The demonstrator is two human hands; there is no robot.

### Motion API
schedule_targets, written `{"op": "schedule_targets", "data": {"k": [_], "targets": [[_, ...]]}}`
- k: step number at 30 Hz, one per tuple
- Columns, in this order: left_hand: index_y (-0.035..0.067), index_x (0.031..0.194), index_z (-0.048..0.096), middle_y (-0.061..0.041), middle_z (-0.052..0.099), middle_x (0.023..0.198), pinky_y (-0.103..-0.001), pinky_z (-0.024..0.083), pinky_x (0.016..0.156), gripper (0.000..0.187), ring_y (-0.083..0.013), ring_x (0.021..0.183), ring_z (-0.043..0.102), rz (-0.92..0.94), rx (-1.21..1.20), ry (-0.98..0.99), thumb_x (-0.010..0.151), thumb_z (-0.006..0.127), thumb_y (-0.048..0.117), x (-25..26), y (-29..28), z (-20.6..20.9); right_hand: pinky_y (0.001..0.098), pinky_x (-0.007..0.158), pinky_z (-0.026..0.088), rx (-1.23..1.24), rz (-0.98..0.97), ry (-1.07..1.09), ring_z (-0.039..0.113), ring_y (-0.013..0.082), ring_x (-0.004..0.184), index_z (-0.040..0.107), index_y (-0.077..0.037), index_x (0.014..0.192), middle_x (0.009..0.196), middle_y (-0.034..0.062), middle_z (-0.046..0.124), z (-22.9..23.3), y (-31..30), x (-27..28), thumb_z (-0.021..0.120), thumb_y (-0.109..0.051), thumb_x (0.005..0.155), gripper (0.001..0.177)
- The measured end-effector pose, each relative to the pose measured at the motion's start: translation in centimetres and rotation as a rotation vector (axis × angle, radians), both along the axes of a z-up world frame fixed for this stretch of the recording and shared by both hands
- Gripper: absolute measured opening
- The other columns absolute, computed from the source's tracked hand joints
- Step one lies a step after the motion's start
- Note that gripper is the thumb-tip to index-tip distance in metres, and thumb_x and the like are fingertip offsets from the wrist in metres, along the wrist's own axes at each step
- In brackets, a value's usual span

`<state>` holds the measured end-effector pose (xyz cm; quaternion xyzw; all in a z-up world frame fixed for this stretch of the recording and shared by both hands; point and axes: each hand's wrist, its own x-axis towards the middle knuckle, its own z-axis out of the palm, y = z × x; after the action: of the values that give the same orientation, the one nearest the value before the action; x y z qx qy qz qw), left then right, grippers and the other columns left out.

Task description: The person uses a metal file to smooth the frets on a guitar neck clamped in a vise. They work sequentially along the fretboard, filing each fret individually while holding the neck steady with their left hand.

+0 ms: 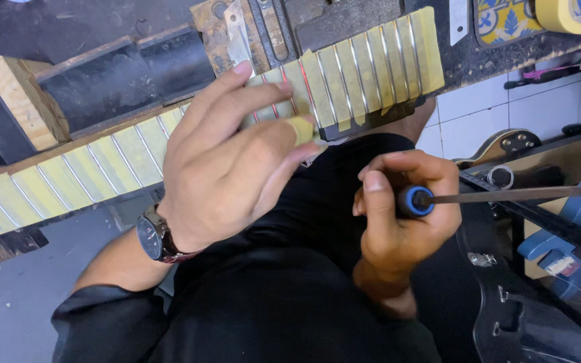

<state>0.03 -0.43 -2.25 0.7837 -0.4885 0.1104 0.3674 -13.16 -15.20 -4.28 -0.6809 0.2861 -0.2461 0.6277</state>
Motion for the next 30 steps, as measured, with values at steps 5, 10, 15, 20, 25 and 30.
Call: {"op": "schedule_targets", "data": {"k": [5, 10, 15, 20, 25, 30], "targets": [[-0.005, 0.134, 0.057, -0.020, 0.070, 0.144, -0.048, 0.058, 0.110, 0.045, -0.0383, 0.127, 0.068, 0.160, 0.164, 0.152, 0.113, 0.086, 0.022, -0.4, -0.6, 0.1, 0.0251, 0.052, 0.046, -0.008, 0.006, 0.068, 0.052, 0.0172, 0.053, 0.052, 0.000, 0.117, 0.086, 0.0187, 0.062, 0.7, -0.7, -1.4, 0.062, -0.006, 0.098, 0.022], [-0.008, 0.134, 0.054, -0.029, 0.067, 0.141, -0.046, 0.059, 0.107, 0.044, -0.0412, 0.127, 0.067, 0.045, 0.175, 0.208, 0.114, 0.079, 0.021, 0.5, -0.2, 0.5, 0.0269, 0.058, 0.050, 0.064, 0.065, 0.160, 0.053, 0.0178, 0.060, 0.036, -0.003, 0.134, 0.105, 0.0224, 0.061, 1.4, -1.8, -3.1, 0.056, -0.001, 0.093, 0.045], [-0.013, 0.129, 0.053, -0.030, 0.064, 0.146, -0.050, 0.059, 0.105, 0.039, -0.0445, 0.125, 0.063, 0.053, 0.236, 0.119, 0.117, 0.067, 0.022, 0.0, -0.3, 0.0, 0.0341, 0.063, 0.057, 0.066, 0.100, 0.014, 0.060, 0.0258, 0.066, 0.042, -0.001, 0.133, 0.119, 0.0247, 0.056, 0.7, -3.0, -5.3, 0.057, -0.002, 0.092, 0.043], [-0.011, 0.130, 0.052, -0.030, 0.066, 0.140, -0.050, 0.060, 0.100, 0.039, -0.0450, 0.122, 0.065, 0.067, 0.195, 0.088, 0.118, 0.067, 0.022, -0.1, -0.5, -0.5, 0.0425, 0.066, 0.071, 0.066, 0.053, -0.073, 0.066, 0.0302, 0.073, 0.050, 0.000, 0.143, 0.126, 0.0236, 0.055, -0.7, -3.8, -7.8, 0.064, -0.005, 0.094, 0.051], [-0.008, 0.126, 0.055, -0.029, 0.069, 0.139, -0.047, 0.060, 0.100, 0.038, -0.0438, 0.124, 0.066, 0.132, 0.195, 0.058, 0.117, 0.064, 0.027, -0.7, -0.8, -0.2, 0.0388, 0.055, 0.067, 0.200, -0.045, -0.105, 0.064, 0.0279, 0.068, 0.045, 0.002, 0.158, 0.115, 0.0302, 0.065, -0.3, -3.2, -8.1, 0.065, -0.019, 0.102, 0.064], [-0.008, 0.134, 0.056, -0.029, 0.070, 0.137, -0.048, 0.059, 0.105, 0.044, -0.0422, 0.121, 0.068, 0.065, 0.209, 0.004, 0.116, 0.068, 0.030, -0.2, -0.6, 0.1, 0.0239, 0.042, 0.044, 0.283, 0.171, -0.144, 0.057, 0.0180, 0.050, 0.045, 0.005, 0.153, 0.120, 0.0335, 0.067, -1.5, -3.8, -9.2, 0.064, -0.026, 0.105, 0.060]]}}
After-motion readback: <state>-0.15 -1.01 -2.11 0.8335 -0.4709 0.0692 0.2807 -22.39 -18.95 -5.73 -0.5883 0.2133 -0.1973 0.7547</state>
